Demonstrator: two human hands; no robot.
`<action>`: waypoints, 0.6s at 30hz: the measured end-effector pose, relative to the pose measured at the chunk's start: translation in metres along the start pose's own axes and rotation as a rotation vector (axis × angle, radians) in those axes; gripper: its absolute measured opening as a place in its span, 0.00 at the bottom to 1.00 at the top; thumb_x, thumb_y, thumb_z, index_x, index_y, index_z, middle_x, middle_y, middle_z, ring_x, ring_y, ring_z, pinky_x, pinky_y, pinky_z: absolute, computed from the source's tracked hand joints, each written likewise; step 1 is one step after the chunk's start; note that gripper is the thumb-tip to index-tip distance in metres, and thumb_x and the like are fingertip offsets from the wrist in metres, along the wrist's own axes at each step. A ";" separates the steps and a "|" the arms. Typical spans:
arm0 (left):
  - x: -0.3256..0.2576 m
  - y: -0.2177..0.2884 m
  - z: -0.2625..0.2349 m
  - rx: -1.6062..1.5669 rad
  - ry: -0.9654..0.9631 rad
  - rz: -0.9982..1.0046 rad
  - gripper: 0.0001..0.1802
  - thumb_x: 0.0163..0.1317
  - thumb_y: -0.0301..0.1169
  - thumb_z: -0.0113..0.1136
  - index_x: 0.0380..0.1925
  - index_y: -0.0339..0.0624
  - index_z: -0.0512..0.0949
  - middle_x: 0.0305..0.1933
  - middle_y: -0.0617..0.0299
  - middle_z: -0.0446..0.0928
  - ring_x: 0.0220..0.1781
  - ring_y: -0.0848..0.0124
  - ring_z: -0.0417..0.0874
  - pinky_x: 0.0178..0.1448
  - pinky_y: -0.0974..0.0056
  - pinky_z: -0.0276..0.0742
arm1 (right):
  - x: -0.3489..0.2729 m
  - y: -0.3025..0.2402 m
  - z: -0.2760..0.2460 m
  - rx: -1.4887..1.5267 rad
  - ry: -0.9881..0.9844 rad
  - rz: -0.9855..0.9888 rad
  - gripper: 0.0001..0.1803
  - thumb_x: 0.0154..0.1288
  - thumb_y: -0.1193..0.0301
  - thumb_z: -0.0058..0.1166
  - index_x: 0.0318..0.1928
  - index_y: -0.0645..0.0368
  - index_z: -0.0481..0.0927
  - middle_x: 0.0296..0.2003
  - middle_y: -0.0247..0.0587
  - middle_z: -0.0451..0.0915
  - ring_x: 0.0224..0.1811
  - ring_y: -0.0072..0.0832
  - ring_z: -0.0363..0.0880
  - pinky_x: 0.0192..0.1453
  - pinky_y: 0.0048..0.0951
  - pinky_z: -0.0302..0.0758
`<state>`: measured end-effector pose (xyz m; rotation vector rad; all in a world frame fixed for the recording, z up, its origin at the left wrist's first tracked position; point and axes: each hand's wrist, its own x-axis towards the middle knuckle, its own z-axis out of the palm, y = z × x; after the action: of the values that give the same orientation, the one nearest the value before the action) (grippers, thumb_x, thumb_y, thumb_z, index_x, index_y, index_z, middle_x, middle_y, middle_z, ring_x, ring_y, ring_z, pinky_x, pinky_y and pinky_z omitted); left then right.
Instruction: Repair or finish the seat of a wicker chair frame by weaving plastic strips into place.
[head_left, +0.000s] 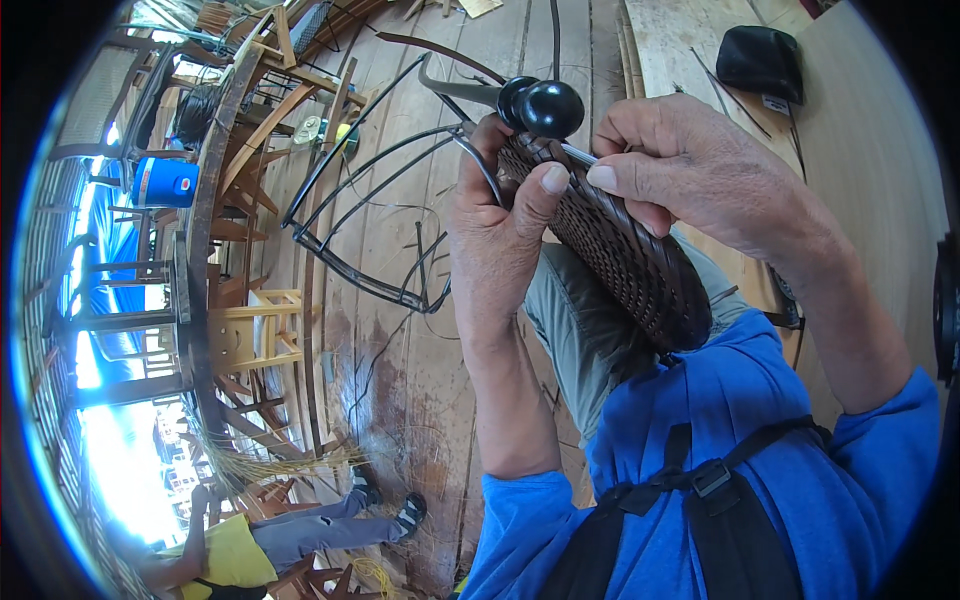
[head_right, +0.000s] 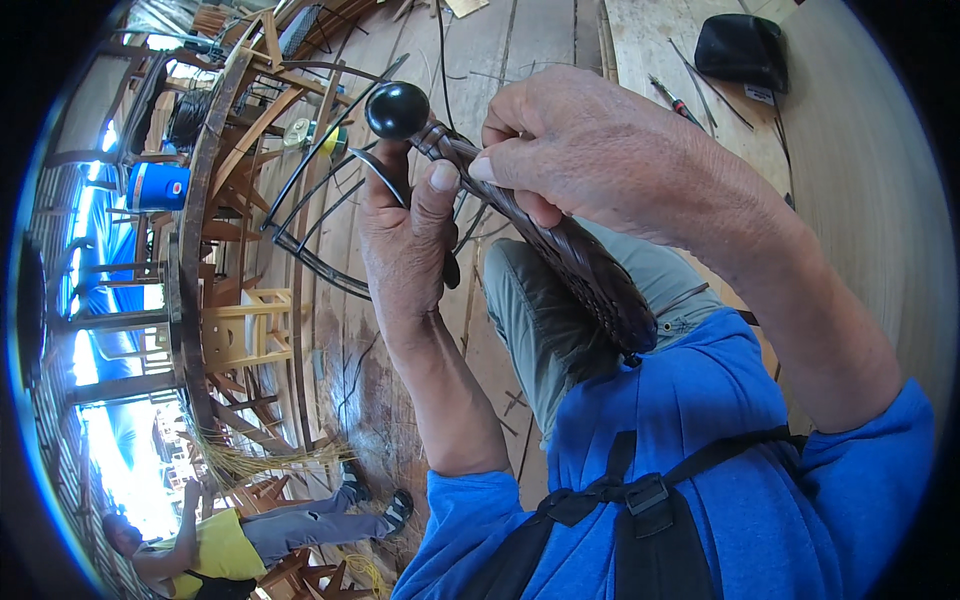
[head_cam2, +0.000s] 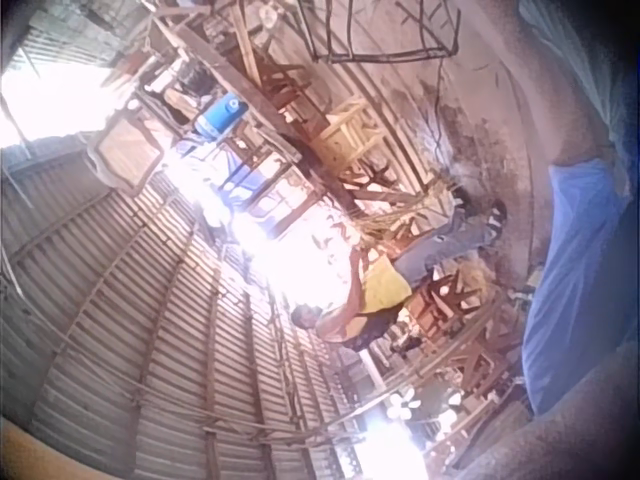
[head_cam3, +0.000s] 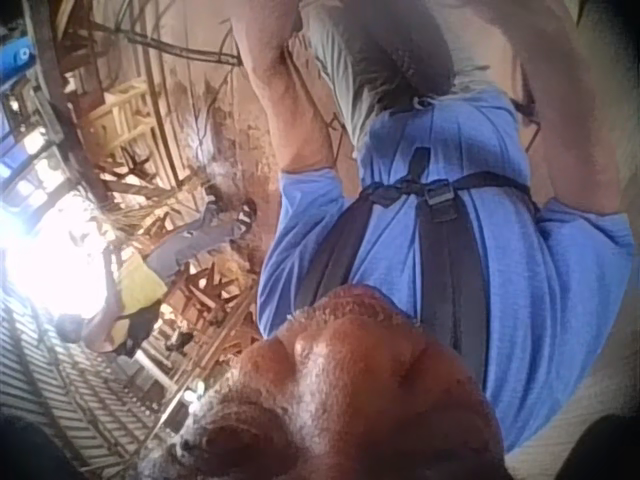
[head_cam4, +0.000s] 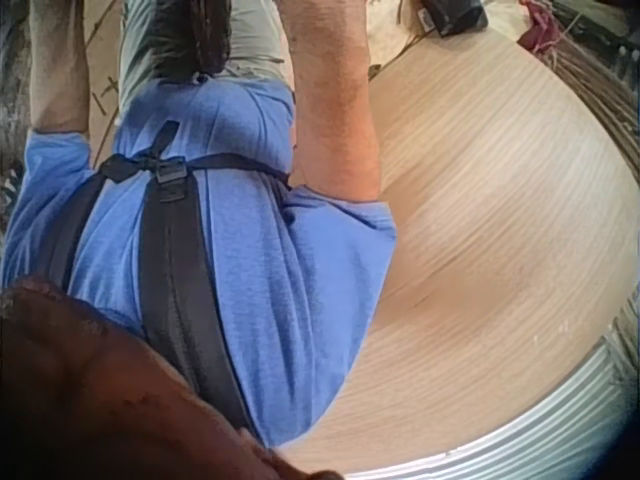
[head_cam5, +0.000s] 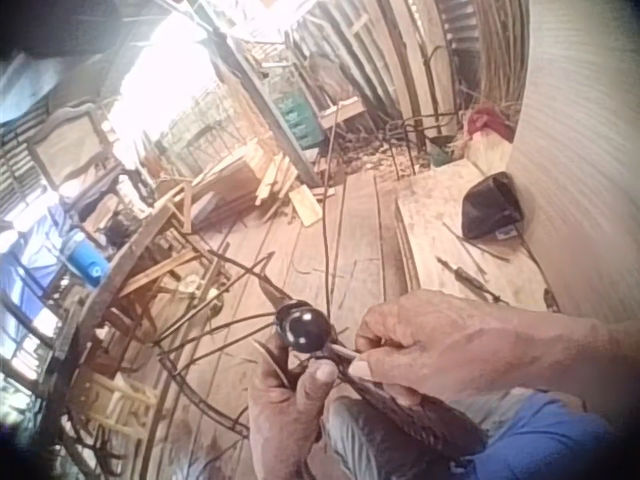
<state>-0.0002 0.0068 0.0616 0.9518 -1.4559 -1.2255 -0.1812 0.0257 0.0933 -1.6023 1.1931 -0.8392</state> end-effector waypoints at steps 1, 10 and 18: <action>0.000 -0.001 0.000 -0.001 0.002 -0.004 0.28 0.54 0.38 0.68 0.52 0.39 0.70 0.36 0.66 0.77 0.38 0.79 0.75 0.42 0.74 0.71 | 0.001 0.001 0.001 -0.012 -0.003 -0.003 0.14 0.60 0.66 0.47 0.26 0.66 0.74 0.13 0.35 0.69 0.16 0.20 0.67 0.21 0.25 0.63; -0.001 -0.004 -0.001 -0.004 0.012 0.017 0.26 0.55 0.39 0.67 0.50 0.39 0.71 0.36 0.66 0.76 0.38 0.79 0.74 0.43 0.74 0.71 | 0.006 0.003 0.009 0.093 0.075 -0.005 0.15 0.63 0.67 0.46 0.25 0.67 0.73 0.13 0.36 0.66 0.15 0.21 0.64 0.21 0.28 0.63; 0.001 -0.008 0.000 -0.058 0.006 0.048 0.26 0.54 0.37 0.68 0.49 0.37 0.71 0.38 0.65 0.75 0.40 0.78 0.73 0.46 0.73 0.70 | 0.015 0.008 0.012 -0.091 0.120 -0.151 0.15 0.65 0.66 0.48 0.29 0.66 0.74 0.17 0.32 0.65 0.20 0.18 0.64 0.24 0.25 0.62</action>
<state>-0.0007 0.0046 0.0542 0.8760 -1.4229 -1.2227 -0.1686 0.0145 0.0821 -1.7537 1.2207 -1.0015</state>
